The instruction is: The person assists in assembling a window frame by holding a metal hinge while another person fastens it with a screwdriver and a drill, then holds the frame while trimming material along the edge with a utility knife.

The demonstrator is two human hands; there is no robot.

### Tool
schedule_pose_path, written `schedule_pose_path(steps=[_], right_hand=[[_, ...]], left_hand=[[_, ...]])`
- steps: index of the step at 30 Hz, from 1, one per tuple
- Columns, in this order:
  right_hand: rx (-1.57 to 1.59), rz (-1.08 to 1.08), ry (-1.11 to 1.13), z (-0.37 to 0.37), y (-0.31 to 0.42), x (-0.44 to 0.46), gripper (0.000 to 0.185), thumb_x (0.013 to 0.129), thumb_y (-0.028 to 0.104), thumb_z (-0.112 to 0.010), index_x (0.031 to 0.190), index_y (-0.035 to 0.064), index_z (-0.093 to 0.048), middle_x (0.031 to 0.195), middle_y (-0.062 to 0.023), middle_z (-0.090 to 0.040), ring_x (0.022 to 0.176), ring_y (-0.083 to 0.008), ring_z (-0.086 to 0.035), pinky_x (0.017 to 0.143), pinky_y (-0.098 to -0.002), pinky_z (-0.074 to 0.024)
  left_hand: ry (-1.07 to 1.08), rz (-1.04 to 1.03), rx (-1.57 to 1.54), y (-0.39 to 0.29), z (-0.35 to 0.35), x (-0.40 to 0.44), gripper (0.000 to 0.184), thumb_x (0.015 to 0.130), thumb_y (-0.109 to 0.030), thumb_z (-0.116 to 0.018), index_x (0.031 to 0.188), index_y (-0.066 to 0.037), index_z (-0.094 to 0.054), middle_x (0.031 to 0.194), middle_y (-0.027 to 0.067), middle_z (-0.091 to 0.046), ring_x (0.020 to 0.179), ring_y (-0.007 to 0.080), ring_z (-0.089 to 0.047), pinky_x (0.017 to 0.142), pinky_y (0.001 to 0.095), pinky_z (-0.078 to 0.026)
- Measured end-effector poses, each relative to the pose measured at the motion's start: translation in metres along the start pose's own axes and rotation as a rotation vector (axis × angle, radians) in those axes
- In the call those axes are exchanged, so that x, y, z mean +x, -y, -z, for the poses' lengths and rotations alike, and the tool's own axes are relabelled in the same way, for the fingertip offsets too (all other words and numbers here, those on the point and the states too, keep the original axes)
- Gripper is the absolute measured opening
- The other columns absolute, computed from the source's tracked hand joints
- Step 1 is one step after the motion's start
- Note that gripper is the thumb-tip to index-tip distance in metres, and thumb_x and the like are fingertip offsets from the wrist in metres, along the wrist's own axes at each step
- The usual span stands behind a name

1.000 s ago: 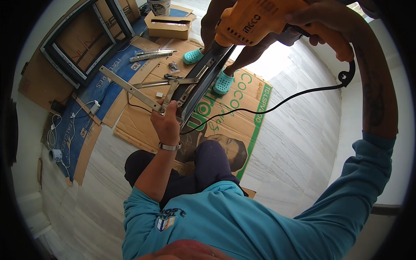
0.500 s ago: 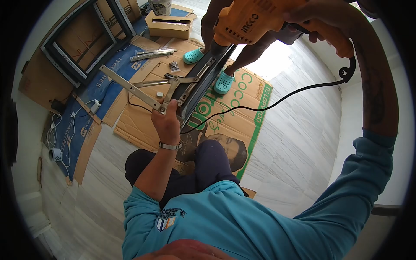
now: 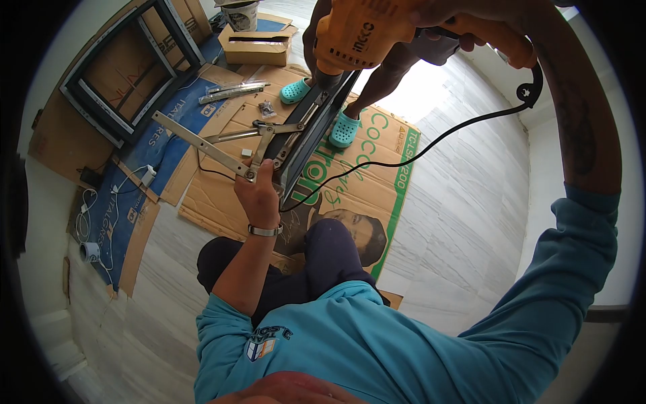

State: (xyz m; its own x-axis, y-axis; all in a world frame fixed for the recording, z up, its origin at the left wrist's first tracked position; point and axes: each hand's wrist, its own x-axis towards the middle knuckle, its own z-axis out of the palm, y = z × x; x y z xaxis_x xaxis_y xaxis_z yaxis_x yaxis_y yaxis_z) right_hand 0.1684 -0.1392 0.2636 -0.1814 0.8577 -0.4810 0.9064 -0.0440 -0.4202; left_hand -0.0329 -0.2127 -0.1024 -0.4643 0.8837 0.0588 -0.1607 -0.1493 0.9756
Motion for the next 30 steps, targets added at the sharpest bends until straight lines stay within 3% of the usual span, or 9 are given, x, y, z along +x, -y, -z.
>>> schedule_pose_path(steps=[8, 14, 18, 20, 30], right_hand=[[0.106, -0.001, 0.07, 0.018, -0.028, 0.023, 0.067, 0.081, 0.011, -0.069, 0.139, 0.0034, -0.037, 0.097, -0.0126, -0.06, 0.073, -0.0158, -0.06, 0.06, -0.0277, -0.0539], [-0.02, 0.017, 0.088, 0.015, -0.024, 0.014, 0.065, 0.083, 0.015, -0.07, 0.137, 0.0049, -0.038, 0.099, -0.0106, -0.06, 0.075, -0.0149, -0.06, 0.063, -0.0277, -0.0538], [0.009, 0.135, 0.134, 0.016, -0.041, 0.018, 0.067, 0.082, 0.019, -0.072, 0.137, 0.0057, -0.037, 0.102, -0.0103, -0.059, 0.079, -0.0155, -0.06, 0.066, -0.0284, -0.0538], [-0.019, 0.21, 0.143, 0.019, -0.045, 0.023, 0.067, 0.082, 0.02, -0.073, 0.137, 0.0057, -0.037, 0.103, -0.0102, -0.059, 0.08, -0.0157, -0.06, 0.066, -0.0287, -0.0538], [0.081, 0.102, 0.133, 0.018, -0.039, 0.026, 0.06, 0.083, 0.018, -0.07, 0.132, 0.0006, -0.04, 0.092, -0.0099, -0.06, 0.071, -0.0158, -0.06, 0.063, -0.0292, -0.0535]], left_hand=[[-0.026, 0.092, -0.03, -0.016, 0.002, 0.005, 0.023, 0.086, -0.012, -0.064, 0.097, 0.007, -0.058, 0.076, 0.0076, -0.065, 0.061, 0.0099, -0.057, 0.054, 0.0249, -0.046], [-0.014, 0.001, -0.016, -0.004, -0.001, 0.003, 0.021, 0.086, -0.012, -0.063, 0.094, 0.007, -0.059, 0.074, 0.0077, -0.064, 0.061, 0.0099, -0.056, 0.055, 0.0252, -0.046], [-0.026, -0.053, 0.022, -0.008, 0.001, 0.004, 0.02, 0.087, -0.012, -0.062, 0.093, 0.007, -0.059, 0.073, 0.0081, -0.064, 0.06, 0.0102, -0.057, 0.054, 0.0255, -0.046], [-0.019, 0.037, -0.035, -0.015, 0.002, 0.006, 0.02, 0.087, -0.012, -0.062, 0.093, 0.007, -0.06, 0.073, 0.0084, -0.064, 0.058, 0.0103, -0.056, 0.052, 0.0256, -0.045], [-0.044, 0.005, -0.053, -0.009, 0.0, 0.011, 0.021, 0.086, -0.012, -0.062, 0.096, 0.007, -0.059, 0.074, 0.0093, -0.064, 0.053, 0.0093, -0.054, 0.046, 0.0244, -0.043]])
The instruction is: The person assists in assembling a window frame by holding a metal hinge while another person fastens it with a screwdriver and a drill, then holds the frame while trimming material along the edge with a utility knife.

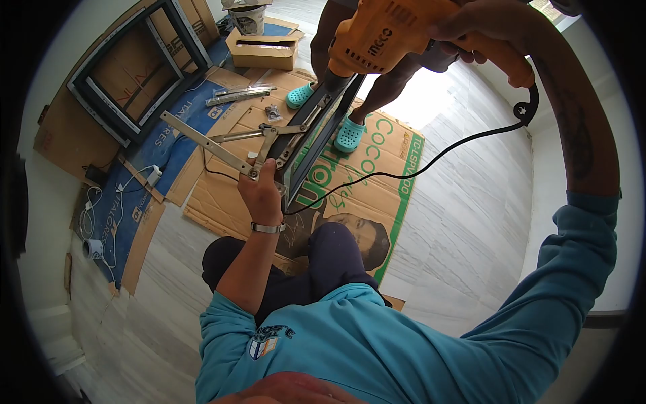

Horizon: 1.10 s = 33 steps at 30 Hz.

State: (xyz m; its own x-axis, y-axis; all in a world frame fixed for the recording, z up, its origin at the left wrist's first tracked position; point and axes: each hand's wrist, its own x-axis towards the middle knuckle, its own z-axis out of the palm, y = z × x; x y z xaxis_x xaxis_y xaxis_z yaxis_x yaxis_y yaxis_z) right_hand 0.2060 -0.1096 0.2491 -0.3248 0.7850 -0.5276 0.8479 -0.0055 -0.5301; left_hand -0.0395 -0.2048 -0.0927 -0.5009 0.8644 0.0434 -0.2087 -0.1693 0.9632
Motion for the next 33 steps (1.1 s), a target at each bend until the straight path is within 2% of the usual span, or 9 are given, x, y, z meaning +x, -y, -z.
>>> schedule_pose_path(steps=[5, 8, 14, 16, 17, 22, 27, 31, 33], right_hand=[[0.133, -0.049, 0.026, 0.003, -0.001, -0.004, 0.058, 0.086, 0.016, -0.067, 0.134, 0.0001, -0.039, 0.095, -0.0121, -0.061, 0.071, -0.0168, -0.061, 0.063, -0.0296, -0.0541], [0.0, -0.144, -0.187, -0.002, 0.002, -0.005, 0.064, 0.086, 0.017, -0.066, 0.139, 0.0009, -0.035, 0.103, -0.0149, -0.062, 0.075, -0.0187, -0.063, 0.065, -0.0301, -0.0552], [-0.003, -0.119, -0.162, 0.0, -0.01, -0.021, 0.073, 0.085, 0.019, -0.067, 0.145, 0.006, -0.029, 0.114, -0.018, -0.059, 0.094, -0.0251, -0.064, 0.079, -0.0365, -0.0553], [-0.114, 0.119, -0.613, -0.003, -0.075, -0.023, 0.073, 0.079, 0.037, -0.067, 0.139, 0.003, -0.042, 0.09, -0.0115, -0.066, 0.066, -0.0128, -0.061, 0.045, -0.0241, -0.0473], [-0.107, 0.121, -0.615, -0.005, -0.091, -0.028, 0.073, 0.079, 0.037, -0.067, 0.139, 0.003, -0.042, 0.09, -0.0115, -0.066, 0.066, -0.0128, -0.061, 0.045, -0.0241, -0.0473], [0.452, 0.141, -0.737, -0.07, -0.178, -0.067, 0.071, 0.082, 0.043, -0.064, 0.136, 0.0023, -0.045, 0.093, -0.0129, -0.066, 0.068, -0.0166, -0.065, 0.05, -0.0258, -0.0482], [1.099, 0.001, -0.89, -0.218, -0.29, -0.066, 0.054, 0.088, 0.042, -0.059, 0.125, 0.0022, -0.054, 0.095, -0.0125, -0.067, 0.068, -0.0168, -0.064, 0.05, -0.0242, -0.0489], [2.214, 0.365, -0.475, -0.357, -0.371, -0.038, 0.052, 0.096, 0.037, -0.051, 0.13, -0.001, -0.047, 0.105, -0.0157, -0.065, 0.088, -0.0262, -0.068, 0.067, -0.0307, -0.0591], [2.511, 0.478, -0.472, -0.432, -0.408, -0.024, 0.052, 0.096, 0.033, -0.051, 0.133, -0.0025, -0.043, 0.112, -0.0188, -0.063, 0.095, -0.031, -0.067, 0.071, -0.0342, -0.0599]], left_hand=[[0.012, 0.067, -0.025, -0.007, 0.0, 0.0, 0.022, 0.086, -0.012, -0.063, 0.097, 0.007, -0.059, 0.075, 0.0085, -0.064, 0.056, 0.01, -0.055, 0.049, 0.0251, -0.044], [0.013, 0.039, 0.012, -0.005, 0.0, -0.001, 0.023, 0.086, -0.012, -0.063, 0.097, 0.007, -0.059, 0.075, 0.0086, -0.064, 0.059, 0.0107, -0.056, 0.053, 0.0256, -0.046], [0.028, -0.016, 0.066, 0.004, 0.003, 0.003, 0.024, 0.086, -0.013, -0.063, 0.096, 0.008, -0.059, 0.076, 0.0078, -0.064, 0.062, 0.0111, -0.057, 0.058, 0.026, -0.046], [0.013, -0.008, 0.064, 0.002, 0.004, 0.003, 0.023, 0.086, -0.013, -0.063, 0.097, 0.008, -0.06, 0.076, 0.0075, -0.064, 0.063, 0.0111, -0.057, 0.058, 0.0262, -0.046], [0.006, -0.002, 0.056, 0.0, 0.003, 0.003, 0.023, 0.087, -0.012, -0.063, 0.097, 0.008, -0.06, 0.077, 0.0071, -0.064, 0.064, 0.0112, -0.056, 0.059, 0.0263, -0.046], [0.016, 0.097, -0.016, -0.007, 0.003, 0.006, 0.022, 0.087, -0.011, -0.062, 0.098, 0.008, -0.059, 0.08, 0.0077, -0.063, 0.069, 0.0118, -0.057, 0.063, 0.0257, -0.047], [-0.039, 0.019, -0.032, 0.009, 0.005, 0.018, 0.021, 0.087, -0.01, -0.063, 0.098, 0.008, -0.059, 0.084, 0.0088, -0.063, 0.071, 0.0116, -0.057, 0.064, 0.0245, -0.046], [0.0, 0.015, -0.043, 0.007, 0.007, 0.018, 0.018, 0.087, -0.007, -0.062, 0.099, 0.007, -0.058, 0.084, 0.006, -0.062, 0.069, 0.011, -0.055, 0.063, 0.025, -0.045], [0.022, 0.007, -0.015, 0.007, 0.009, 0.018, 0.016, 0.087, -0.005, -0.061, 0.099, 0.005, -0.058, 0.082, 0.0035, -0.061, 0.068, 0.0102, -0.056, 0.062, 0.0246, -0.045]])
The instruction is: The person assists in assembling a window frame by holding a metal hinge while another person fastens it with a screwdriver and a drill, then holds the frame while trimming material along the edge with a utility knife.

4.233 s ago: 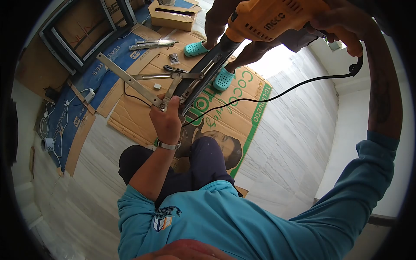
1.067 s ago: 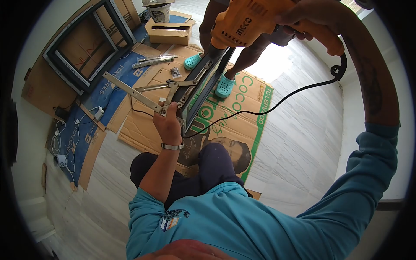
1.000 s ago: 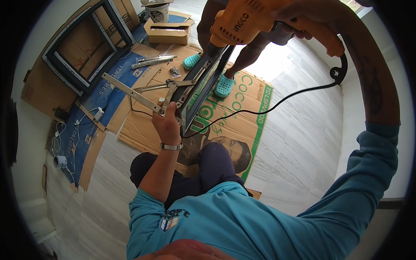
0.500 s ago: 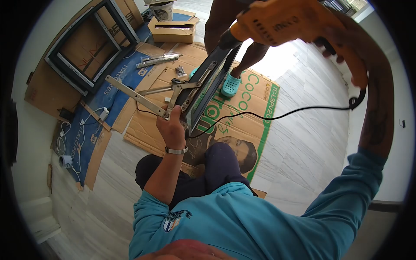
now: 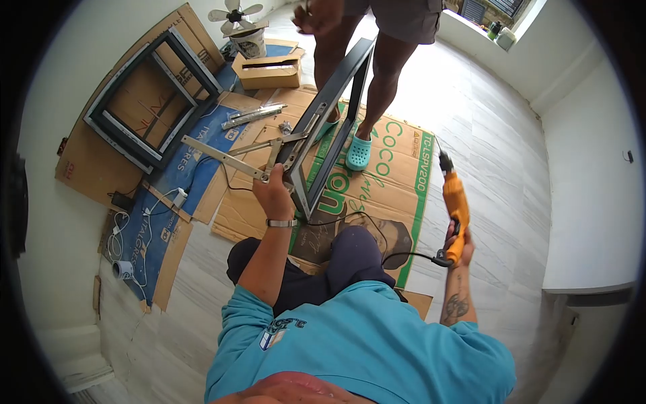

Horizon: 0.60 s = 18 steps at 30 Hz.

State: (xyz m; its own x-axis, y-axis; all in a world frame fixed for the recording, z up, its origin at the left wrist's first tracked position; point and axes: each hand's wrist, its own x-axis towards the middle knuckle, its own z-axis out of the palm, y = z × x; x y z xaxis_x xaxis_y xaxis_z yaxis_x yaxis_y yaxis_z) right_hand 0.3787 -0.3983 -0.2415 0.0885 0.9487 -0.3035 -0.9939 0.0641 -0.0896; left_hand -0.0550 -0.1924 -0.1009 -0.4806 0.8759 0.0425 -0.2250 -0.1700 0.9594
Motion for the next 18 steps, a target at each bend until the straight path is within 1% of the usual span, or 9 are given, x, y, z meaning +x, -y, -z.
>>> schedule_pose_path(steps=[3, 6, 7, 9, 12, 14, 15, 16, 18], right_hand=[[0.206, 0.026, -0.011, 0.057, -0.032, -0.03, 0.05, 0.094, 0.028, -0.05, 0.132, -0.0037, -0.042, 0.114, -0.0196, -0.062, 0.096, -0.0312, -0.066, 0.072, -0.0341, -0.06], [0.268, 0.137, -0.149, 0.081, -0.051, -0.055, 0.049, 0.093, 0.025, -0.05, 0.13, -0.0057, -0.042, 0.112, -0.0197, -0.062, 0.096, -0.0296, -0.066, 0.072, -0.0336, -0.0595], [0.266, 0.164, -0.166, 0.084, -0.056, -0.055, 0.049, 0.092, 0.025, -0.05, 0.13, -0.0052, -0.042, 0.112, -0.0196, -0.062, 0.095, -0.0294, -0.066, 0.072, -0.0335, -0.0595], [0.282, 0.185, -0.161, 0.081, -0.063, -0.048, 0.05, 0.091, 0.027, -0.051, 0.13, -0.0033, -0.044, 0.113, -0.0186, -0.062, 0.09, -0.0286, -0.066, 0.07, -0.0343, -0.0589], [0.242, 0.142, 0.213, 0.065, -0.072, -0.025, 0.046, 0.091, 0.023, -0.051, 0.131, -0.0007, -0.045, 0.115, -0.0167, -0.061, 0.09, -0.0271, -0.065, 0.074, -0.037, -0.0564], [0.571, 0.14, 0.274, 0.008, -0.087, -0.025, 0.043, 0.092, 0.018, -0.051, 0.131, 0.0006, -0.045, 0.12, -0.0158, -0.059, 0.101, -0.0276, -0.063, 0.083, -0.0402, -0.0552], [0.582, 0.158, 0.277, -0.021, -0.092, -0.031, 0.043, 0.092, 0.018, -0.051, 0.131, 0.0006, -0.045, 0.12, -0.0158, -0.059, 0.101, -0.0276, -0.063, 0.083, -0.0402, -0.0552], [0.492, 0.185, 0.346, -0.051, -0.095, -0.037, 0.043, 0.093, 0.017, -0.052, 0.132, 0.0017, -0.044, 0.121, -0.0158, -0.058, 0.105, -0.0277, -0.061, 0.086, -0.0421, -0.0544], [0.206, 0.246, 0.473, -0.083, -0.087, -0.046, 0.048, 0.094, 0.02, -0.053, 0.137, 0.0057, -0.039, 0.12, -0.0157, -0.058, 0.112, -0.0282, -0.059, 0.091, -0.0453, -0.0532]], left_hand=[[0.102, -0.067, 0.029, -0.006, 0.0, -0.004, 0.012, 0.086, -0.007, -0.063, 0.092, 0.003, -0.059, 0.078, -0.0003, -0.057, 0.062, 0.0081, -0.048, 0.058, 0.024, -0.041], [0.14, -0.019, 0.017, 0.001, 0.006, 0.0, 0.014, 0.085, -0.008, -0.063, 0.091, 0.004, -0.061, 0.078, 0.0037, -0.061, 0.067, 0.0115, -0.052, 0.06, 0.0297, -0.043], [0.17, -0.121, 0.174, 0.001, 0.009, 0.003, 0.013, 0.084, -0.008, -0.064, 0.09, 0.003, -0.061, 0.079, 0.0034, -0.062, 0.067, 0.0118, -0.052, 0.06, 0.0302, -0.043], [0.187, -0.153, 0.127, 0.001, 0.009, -0.004, 0.013, 0.085, -0.009, -0.064, 0.089, 0.003, -0.061, 0.078, 0.0031, -0.062, 0.067, 0.0121, -0.052, 0.061, 0.0305, -0.044], [0.144, -0.093, 0.121, -0.002, 0.001, -0.001, 0.014, 0.086, -0.011, -0.065, 0.087, 0.003, -0.062, 0.077, 0.0027, -0.062, 0.065, 0.0119, -0.052, 0.059, 0.0309, -0.043], [0.115, -0.016, 0.162, -0.002, 0.004, -0.006, 0.015, 0.086, -0.012, -0.065, 0.085, 0.003, -0.062, 0.076, 0.0025, -0.062, 0.064, 0.0114, -0.051, 0.057, 0.0309, -0.043], [0.116, 0.069, 0.175, -0.014, 0.004, -0.007, 0.016, 0.087, -0.013, -0.065, 0.083, 0.002, -0.062, 0.074, 0.0021, -0.061, 0.062, 0.0108, -0.05, 0.054, 0.0308, -0.041], [0.115, 0.148, 0.187, -0.022, 0.001, -0.009, 0.017, 0.087, -0.014, -0.065, 0.08, 0.002, -0.062, 0.071, 0.0016, -0.06, 0.059, 0.0101, -0.049, 0.052, 0.0308, -0.04], [0.123, 0.101, 0.175, -0.026, -0.003, -0.013, 0.019, 0.088, -0.015, -0.065, 0.077, 0.001, -0.061, 0.069, 0.0012, -0.059, 0.057, 0.0095, -0.048, 0.05, 0.0306, -0.038]])
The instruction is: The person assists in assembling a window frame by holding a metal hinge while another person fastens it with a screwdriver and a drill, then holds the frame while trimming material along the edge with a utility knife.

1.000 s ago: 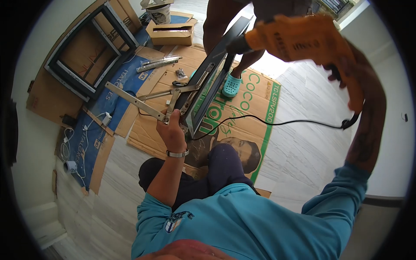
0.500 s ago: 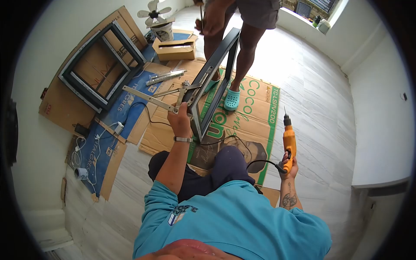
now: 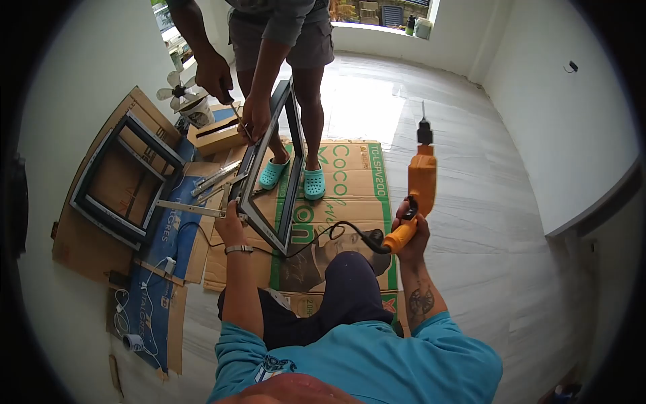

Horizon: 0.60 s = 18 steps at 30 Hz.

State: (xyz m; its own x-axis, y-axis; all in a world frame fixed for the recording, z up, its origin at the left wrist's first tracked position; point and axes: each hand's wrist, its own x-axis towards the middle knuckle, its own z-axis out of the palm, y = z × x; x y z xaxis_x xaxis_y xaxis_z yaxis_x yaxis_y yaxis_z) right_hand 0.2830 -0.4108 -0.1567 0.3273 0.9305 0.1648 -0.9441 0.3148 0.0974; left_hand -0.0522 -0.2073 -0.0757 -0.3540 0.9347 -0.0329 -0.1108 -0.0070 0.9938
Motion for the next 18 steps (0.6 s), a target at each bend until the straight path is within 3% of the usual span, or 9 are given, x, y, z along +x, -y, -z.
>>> schedule_pose_path(steps=[2, 4, 8, 10, 14, 16, 17, 18], right_hand=[[-0.344, -0.016, 0.186, -0.029, 0.007, 0.007, 0.052, 0.094, 0.022, -0.052, 0.14, 0.0074, -0.034, 0.12, -0.0147, -0.058, 0.111, -0.0277, -0.059, 0.091, -0.0457, -0.0529], [-0.426, -0.01, 0.255, -0.019, 0.019, 0.011, 0.055, 0.094, 0.024, -0.053, 0.142, 0.0078, -0.032, 0.119, -0.0134, -0.058, 0.111, -0.028, -0.059, 0.092, -0.0462, -0.0522], [-0.074, -0.061, 0.173, -0.003, 0.002, 0.006, 0.059, 0.091, 0.022, -0.058, 0.141, 0.0064, -0.03, 0.118, -0.012, -0.059, 0.111, -0.0268, -0.059, 0.093, -0.0441, -0.0521], [0.451, -0.085, 0.016, 0.021, -0.005, 0.0, 0.057, 0.091, 0.02, -0.059, 0.139, 0.0064, -0.031, 0.12, -0.0111, -0.059, 0.112, -0.0245, -0.059, 0.093, -0.0429, -0.0519], [0.35, 0.015, -0.166, 0.108, -0.012, -0.016, 0.044, 0.089, 0.018, -0.061, 0.127, -0.0005, -0.047, 0.119, -0.0119, -0.061, 0.114, -0.026, -0.059, 0.089, -0.0433, -0.0542], [0.345, 0.066, -0.273, 0.142, -0.019, -0.027, 0.044, 0.087, 0.016, -0.064, 0.126, -0.0001, -0.05, 0.115, -0.014, -0.063, 0.11, -0.0274, -0.062, 0.09, -0.0426, -0.0544], [0.336, 0.038, -0.295, 0.152, -0.02, -0.03, 0.044, 0.087, 0.016, -0.064, 0.126, -0.0001, -0.05, 0.115, -0.014, -0.063, 0.11, -0.0274, -0.062, 0.09, -0.0426, -0.0544], [0.337, 0.08, -0.322, 0.162, -0.024, -0.034, 0.044, 0.086, 0.014, -0.065, 0.125, -0.0003, -0.051, 0.115, -0.0148, -0.063, 0.108, -0.0276, -0.063, 0.09, -0.0423, -0.0543]], left_hand=[[-0.003, -0.037, -0.003, 0.003, -0.001, 0.001, 0.022, 0.088, -0.016, -0.065, 0.074, 0.0, -0.06, 0.067, 0.0008, -0.057, 0.054, 0.0089, -0.047, 0.048, 0.0304, -0.036], [0.033, -0.051, -0.031, 0.013, 0.0, 0.003, 0.021, 0.086, -0.017, -0.069, 0.074, -0.007, -0.055, 0.059, -0.0018, -0.05, 0.043, 0.0071, -0.038, 0.04, 0.0259, -0.028], [0.037, -0.069, -0.049, 0.02, -0.001, 0.005, 0.023, 0.085, -0.016, -0.07, 0.072, -0.008, -0.052, 0.059, -0.0019, -0.05, 0.042, 0.0069, -0.039, 0.039, 0.0259, -0.027], [0.044, 0.033, -0.016, 0.022, 0.003, 0.005, 0.024, 0.085, -0.015, -0.07, 0.072, -0.008, -0.051, 0.058, -0.0018, -0.049, 0.04, 0.0063, -0.037, 0.037, 0.0264, -0.026], [0.052, -0.001, -0.028, 0.009, -0.007, -0.007, 0.021, 0.087, -0.015, -0.068, 0.075, 0.0, -0.058, 0.07, 0.0009, -0.057, 0.056, 0.0089, -0.045, 0.05, 0.0294, -0.036], [0.018, -0.149, -0.133, 0.012, -0.013, -0.01, 0.017, 0.086, -0.013, -0.068, 0.086, 0.002, -0.06, 0.078, 0.003, -0.059, 0.062, 0.0096, -0.048, 0.055, 0.0287, -0.041], [0.002, -0.116, -0.059, 0.015, -0.01, -0.008, 0.02, 0.086, -0.012, -0.068, 0.096, 0.004, -0.061, 0.084, 0.0058, -0.062, 0.068, 0.012, -0.053, 0.06, 0.0296, -0.044], [-0.032, -0.103, -0.049, 0.018, -0.008, -0.006, 0.02, 0.086, -0.012, -0.068, 0.096, 0.004, -0.061, 0.084, 0.0058, -0.062, 0.068, 0.012, -0.053, 0.06, 0.0296, -0.044]])
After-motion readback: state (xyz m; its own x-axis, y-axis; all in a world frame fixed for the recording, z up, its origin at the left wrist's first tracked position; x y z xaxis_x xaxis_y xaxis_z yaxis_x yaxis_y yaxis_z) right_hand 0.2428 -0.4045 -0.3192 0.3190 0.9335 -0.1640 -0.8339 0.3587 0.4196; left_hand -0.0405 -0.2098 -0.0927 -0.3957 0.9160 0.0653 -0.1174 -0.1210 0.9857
